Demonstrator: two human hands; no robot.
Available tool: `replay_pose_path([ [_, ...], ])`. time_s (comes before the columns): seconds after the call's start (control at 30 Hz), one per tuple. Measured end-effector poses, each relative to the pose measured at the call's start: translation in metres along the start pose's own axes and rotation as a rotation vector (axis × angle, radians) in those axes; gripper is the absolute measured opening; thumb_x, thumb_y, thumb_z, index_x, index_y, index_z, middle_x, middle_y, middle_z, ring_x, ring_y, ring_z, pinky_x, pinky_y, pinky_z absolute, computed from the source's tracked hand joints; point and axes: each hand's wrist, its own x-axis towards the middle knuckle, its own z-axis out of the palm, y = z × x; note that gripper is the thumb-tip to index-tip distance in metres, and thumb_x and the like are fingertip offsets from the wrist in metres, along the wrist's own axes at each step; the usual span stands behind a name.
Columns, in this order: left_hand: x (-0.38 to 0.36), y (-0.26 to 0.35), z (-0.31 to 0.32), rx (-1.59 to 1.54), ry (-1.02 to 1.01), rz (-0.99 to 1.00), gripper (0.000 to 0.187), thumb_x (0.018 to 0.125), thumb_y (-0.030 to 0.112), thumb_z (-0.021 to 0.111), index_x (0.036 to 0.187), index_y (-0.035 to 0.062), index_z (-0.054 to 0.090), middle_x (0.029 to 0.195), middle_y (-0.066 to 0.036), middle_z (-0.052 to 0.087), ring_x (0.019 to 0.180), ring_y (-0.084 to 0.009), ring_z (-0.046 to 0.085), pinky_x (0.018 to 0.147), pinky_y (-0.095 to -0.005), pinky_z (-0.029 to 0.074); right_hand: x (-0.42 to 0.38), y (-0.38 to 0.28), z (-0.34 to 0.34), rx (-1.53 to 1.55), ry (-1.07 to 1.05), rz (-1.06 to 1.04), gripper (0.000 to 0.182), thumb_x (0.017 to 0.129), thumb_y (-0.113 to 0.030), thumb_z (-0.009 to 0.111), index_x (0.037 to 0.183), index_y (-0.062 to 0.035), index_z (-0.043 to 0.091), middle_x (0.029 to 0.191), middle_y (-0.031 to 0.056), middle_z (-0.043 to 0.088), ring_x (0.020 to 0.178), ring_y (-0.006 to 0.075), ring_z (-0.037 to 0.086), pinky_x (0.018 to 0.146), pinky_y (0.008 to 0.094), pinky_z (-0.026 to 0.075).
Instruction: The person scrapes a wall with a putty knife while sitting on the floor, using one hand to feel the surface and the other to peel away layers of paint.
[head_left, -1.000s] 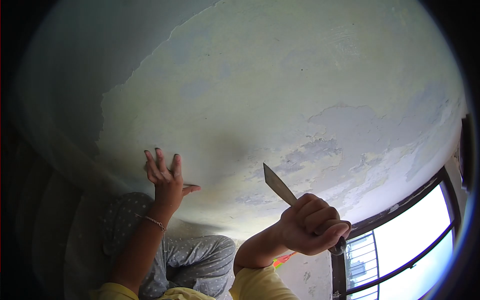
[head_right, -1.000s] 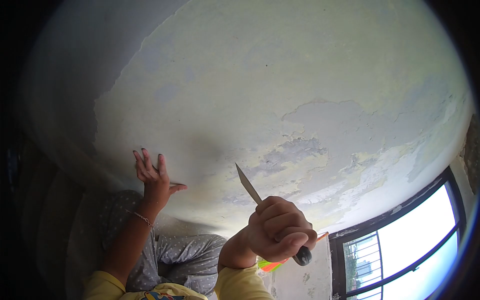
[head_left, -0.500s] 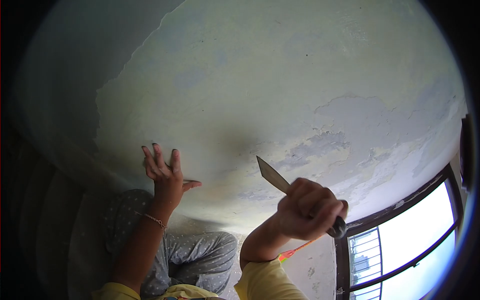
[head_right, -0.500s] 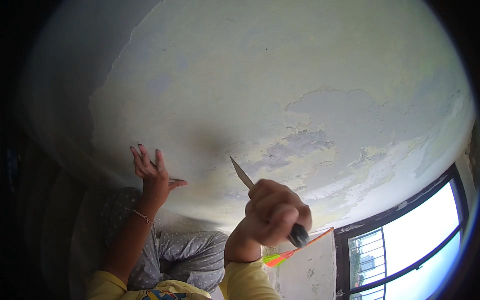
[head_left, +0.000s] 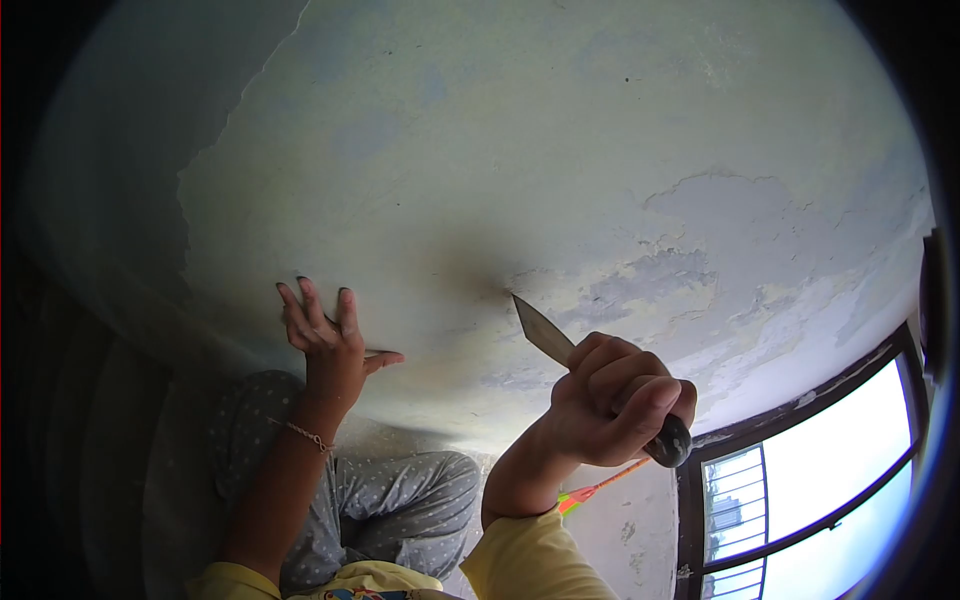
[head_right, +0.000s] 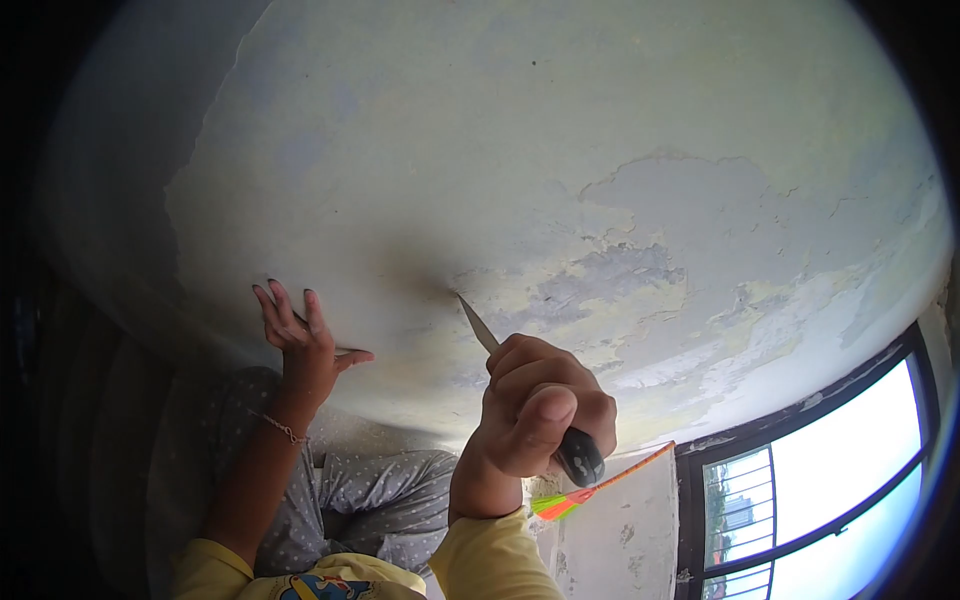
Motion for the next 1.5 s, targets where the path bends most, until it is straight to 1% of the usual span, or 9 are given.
replay_pose_path([
  [0.17, -0.001, 0.001, -0.002, 0.026, -0.011, 0.006, 0.142, 0.050, 0.070, 0.075, 0.151, 0.0037, 0.001, 0.150, -0.038, -0.010, 0.135, -0.0626, 0.003, 0.100, -0.0663, 0.020, 0.004, -0.020, -0.012, 0.350, 0.088, -0.176, 0.034, 0.100, -0.014, 0.043, 0.068, -0.0122, 0.030, 0.045, -0.0003, 0.030, 0.033, 0.0075, 0.020, 0.031, 0.0265, 0.020],
  [0.3, 0.000, 0.003, -0.001, -0.007, -0.018, -0.005, 0.143, 0.049, 0.068, 0.078, 0.151, 0.0034, 0.001, 0.149, -0.039, -0.009, 0.135, -0.0633, 0.002, 0.100, -0.0659, 0.021, -0.013, 0.020, 0.012, 0.123, 0.073, 0.269, 0.033, 0.097, -0.011, 0.045, 0.068, -0.0118, 0.028, 0.045, 0.0014, 0.031, 0.033, 0.0092, 0.022, 0.031, 0.0263, 0.021],
  [0.7, 0.002, 0.000, 0.000, 0.029, 0.012, -0.004, 0.144, 0.047, 0.071, 0.076, 0.151, 0.0053, 0.000, 0.150, -0.038, -0.009, 0.135, -0.0628, 0.003, 0.100, -0.0646, 0.021, 0.001, -0.026, -0.013, 0.232, 0.058, -0.118, 0.039, 0.100, -0.022, 0.042, 0.066, -0.0044, 0.033, 0.047, 0.0039, 0.043, 0.035, 0.0118, 0.036, 0.030, 0.0263, 0.026],
  [0.8, -0.003, 0.000, -0.003, 0.008, -0.005, -0.005, 0.145, 0.047, 0.071, 0.076, 0.151, 0.0056, 0.000, 0.150, -0.037, -0.009, 0.135, -0.0629, 0.004, 0.099, -0.0649, 0.022, -0.013, 0.016, 0.008, -0.046, 0.028, 0.196, 0.034, 0.099, -0.012, 0.044, 0.067, -0.0129, 0.030, 0.047, -0.0019, 0.030, 0.035, 0.0077, 0.022, 0.032, 0.0277, 0.020],
  [0.83, 0.000, 0.001, -0.002, 0.009, -0.001, -0.010, 0.145, 0.046, 0.071, 0.076, 0.151, 0.0056, 0.001, 0.150, -0.037, -0.009, 0.135, -0.0630, 0.004, 0.099, -0.0650, 0.022, -0.015, 0.012, 0.006, -0.285, -0.112, 0.393, 0.040, 0.098, -0.027, 0.054, 0.064, -0.0058, 0.046, 0.051, 0.0074, 0.054, 0.042, 0.0148, 0.045, 0.044, 0.0289, 0.041],
  [1.03, -0.001, 0.000, -0.002, -0.015, -0.012, -0.016, 0.143, 0.049, 0.071, 0.075, 0.151, 0.0054, 0.001, 0.151, -0.036, -0.008, 0.134, -0.0632, 0.004, 0.100, -0.0666, 0.020, 0.002, -0.011, 0.003, 0.061, -0.021, -0.096, 0.034, 0.100, -0.016, 0.040, 0.068, -0.0114, 0.028, 0.046, 0.0002, 0.027, 0.034, 0.0080, 0.021, 0.032, 0.0253, 0.025],
  [1.23, 0.001, -0.001, 0.001, -0.021, 0.106, 0.006, 0.122, 0.065, 0.077, 0.062, 0.151, 0.0092, 0.009, 0.152, -0.035, -0.003, 0.135, -0.0610, 0.007, 0.098, -0.0670, 0.021, 0.025, 0.004, 0.008, 0.118, -0.622, 0.084, 0.045, 0.083, -0.016, 0.075, 0.053, -0.0053, 0.043, 0.043, 0.0020, 0.040, 0.032, 0.0133, 0.036, 0.033, 0.0256, 0.028],
  [1.43, -0.006, -0.018, 0.036, 0.210, 0.224, 0.015, 0.101, 0.082, 0.076, 0.047, 0.152, 0.0085, 0.017, 0.154, -0.033, 0.007, 0.136, -0.0575, 0.017, 0.101, -0.0606, 0.024, -0.005, -0.064, 0.065, 0.203, -1.354, -0.304, 0.013, 0.077, -0.019, 0.066, 0.072, -0.0083, 0.060, 0.059, 0.0049, 0.055, 0.051, 0.0216, 0.059, 0.043, 0.0371, 0.045],
  [1.5, 0.003, -0.002, 0.002, 0.174, 0.059, 0.022, 0.130, 0.063, 0.078, 0.065, 0.152, 0.0025, 0.009, 0.153, -0.035, 0.004, 0.137, -0.0578, 0.015, 0.105, -0.0679, 0.023, -0.005, -0.064, 0.076, 0.221, -1.498, -0.363, 0.013, 0.076, -0.019, 0.065, 0.073, -0.0078, 0.061, 0.063, 0.0072, 0.057, 0.058, 0.0231, 0.062, 0.048, 0.0378, 0.047],
])
